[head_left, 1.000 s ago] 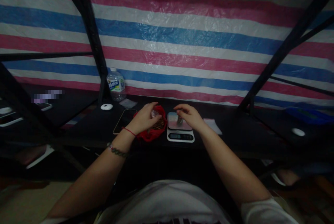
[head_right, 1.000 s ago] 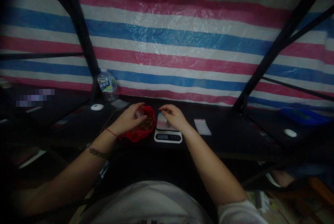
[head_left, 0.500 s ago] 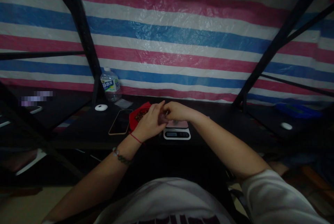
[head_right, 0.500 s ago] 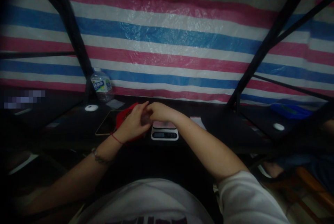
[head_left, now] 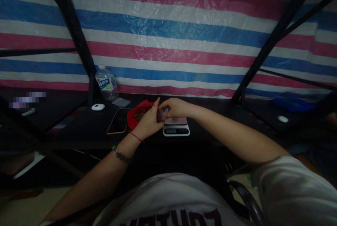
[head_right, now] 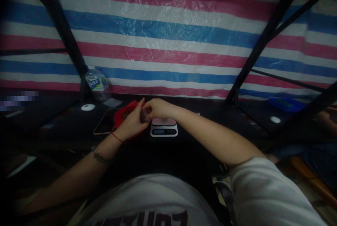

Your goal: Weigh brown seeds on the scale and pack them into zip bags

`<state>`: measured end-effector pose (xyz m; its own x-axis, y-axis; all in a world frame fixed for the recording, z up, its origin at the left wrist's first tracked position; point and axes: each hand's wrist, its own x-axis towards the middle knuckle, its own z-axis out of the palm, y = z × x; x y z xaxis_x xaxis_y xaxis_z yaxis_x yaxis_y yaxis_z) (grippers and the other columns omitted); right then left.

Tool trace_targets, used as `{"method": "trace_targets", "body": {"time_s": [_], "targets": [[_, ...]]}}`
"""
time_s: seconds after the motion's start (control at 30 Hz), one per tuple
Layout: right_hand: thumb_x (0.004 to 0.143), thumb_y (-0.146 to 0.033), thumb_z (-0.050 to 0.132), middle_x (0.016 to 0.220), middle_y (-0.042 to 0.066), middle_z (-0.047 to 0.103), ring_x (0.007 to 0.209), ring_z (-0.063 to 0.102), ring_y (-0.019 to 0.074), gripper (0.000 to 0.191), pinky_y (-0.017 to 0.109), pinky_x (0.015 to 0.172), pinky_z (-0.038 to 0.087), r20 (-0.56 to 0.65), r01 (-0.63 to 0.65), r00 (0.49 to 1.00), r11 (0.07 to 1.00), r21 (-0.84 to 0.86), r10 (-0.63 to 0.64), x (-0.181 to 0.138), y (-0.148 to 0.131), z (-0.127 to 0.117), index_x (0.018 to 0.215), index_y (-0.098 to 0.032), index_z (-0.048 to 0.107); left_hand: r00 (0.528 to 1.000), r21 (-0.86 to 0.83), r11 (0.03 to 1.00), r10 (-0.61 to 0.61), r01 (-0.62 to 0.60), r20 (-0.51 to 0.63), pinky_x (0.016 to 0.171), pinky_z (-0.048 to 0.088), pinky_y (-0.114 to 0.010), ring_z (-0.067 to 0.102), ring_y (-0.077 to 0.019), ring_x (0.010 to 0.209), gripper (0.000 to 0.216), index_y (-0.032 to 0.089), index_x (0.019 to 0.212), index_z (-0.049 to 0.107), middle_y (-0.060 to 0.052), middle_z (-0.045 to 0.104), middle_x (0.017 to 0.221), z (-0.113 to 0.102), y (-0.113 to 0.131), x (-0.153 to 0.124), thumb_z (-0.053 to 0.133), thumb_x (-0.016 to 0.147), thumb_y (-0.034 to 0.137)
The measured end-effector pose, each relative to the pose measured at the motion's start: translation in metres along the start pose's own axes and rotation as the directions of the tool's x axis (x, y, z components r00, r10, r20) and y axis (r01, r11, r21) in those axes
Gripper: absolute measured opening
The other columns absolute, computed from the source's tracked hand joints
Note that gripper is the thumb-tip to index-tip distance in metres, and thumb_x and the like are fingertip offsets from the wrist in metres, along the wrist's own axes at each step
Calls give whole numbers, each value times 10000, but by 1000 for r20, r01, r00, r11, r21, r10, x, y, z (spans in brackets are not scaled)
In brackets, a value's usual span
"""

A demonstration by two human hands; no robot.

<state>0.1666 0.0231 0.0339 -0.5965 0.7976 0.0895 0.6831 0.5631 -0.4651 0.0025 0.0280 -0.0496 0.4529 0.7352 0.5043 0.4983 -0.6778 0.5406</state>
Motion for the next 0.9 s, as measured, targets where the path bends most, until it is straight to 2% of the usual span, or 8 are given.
{"method": "trace_targets", "body": {"time_s": [0.07, 0.17, 0.37, 0.5, 0.63, 0.7, 0.8, 0.9], "targets": [[625, -123, 699, 702, -36, 656, 602, 550, 97, 208, 195, 564, 366, -26, 12, 1000, 1000, -28, -13, -2, -1, -3, 818, -185, 743, 998, -43, 999, -13, 10, -64, 1012, 418, -370, 525, -264, 1203, 839, 118, 1427, 263, -162, 501, 1344, 3, 2, 1, 662, 710, 291], [597, -143, 739, 690, -47, 657, 625, 559, 105, 204, 196, 581, 367, 0, 14, 1000, 999, -48, -14, -3, -1, -8, 792, -202, 746, 998, -77, 997, -16, 11, -65, 931, 462, -357, 582, -253, 1081, 638, 140, 1254, 456, -121, 583, 1204, 4, 8, 2, 678, 708, 383], [678, -120, 671, 760, -29, 692, 650, 587, 107, 207, 200, 625, 407, 84, 2, 996, 1000, 14, -4, -3, -2, -12, 863, -177, 743, 998, -77, 997, -8, 3, -66, 808, 481, -319, 609, -221, 927, 475, 155, 1102, 503, -76, 619, 1033, 5, 12, -1, 644, 737, 423], [784, -114, 584, 821, 7, 694, 742, 609, 113, 180, 221, 710, 434, -92, 41, 995, 997, 67, -35, -2, 2, -17, 889, -141, 729, 993, -70, 997, -51, 44, -110, 806, 483, -323, 615, -212, 896, 453, 166, 1096, 520, -56, 633, 1000, 2, 3, 1, 623, 748, 436], [831, -95, 525, 864, 39, 694, 764, 603, 110, 220, 253, 754, 454, -248, 9, 969, 996, 94, 15, 5, 19, -15, 946, -118, 712, 950, -140, 985, -139, 104, -278, 787, 491, -329, 622, -207, 853, 412, 178, 1018, 561, -41, 654, 941, -14, -19, 8, 624, 730, 466], [811, -66, 538, 917, 56, 701, 782, 611, 113, 252, 255, 765, 461, -203, 14, 979, 995, 94, 5, 16, 29, -4, 994, -115, 705, 910, -207, 972, -187, 115, -371, 787, 492, -322, 620, -192, 836, 360, 182, 969, 571, -39, 655, 940, -25, -32, 12, 613, 740, 455], [772, -37, 574, 974, 69, 712, 826, 632, 132, 290, 241, 775, 459, -37, 38, 999, 999, 20, -37, 40, 41, 23, 1013, -121, 710, 839, -283, 951, -256, 128, -480, 783, 489, -312, 614, -177, 810, 335, 177, 952, 581, -36, 654, 903, -38, -51, 16, 618, 733, 428], [760, -57, 613, 1019, 65, 714, 897, 639, 155, 306, 225, 787, 448, 63, 8, 998, 997, -72, -4, 67, 44, 56, 1034, -151, 713, 804, -296, 946, -277, 132, -526, 791, 484, -309, 613, -172, 816, 336, 174, 957, 592, -38, 653, 907, -44, -63, 16, 625, 729, 418]]}}
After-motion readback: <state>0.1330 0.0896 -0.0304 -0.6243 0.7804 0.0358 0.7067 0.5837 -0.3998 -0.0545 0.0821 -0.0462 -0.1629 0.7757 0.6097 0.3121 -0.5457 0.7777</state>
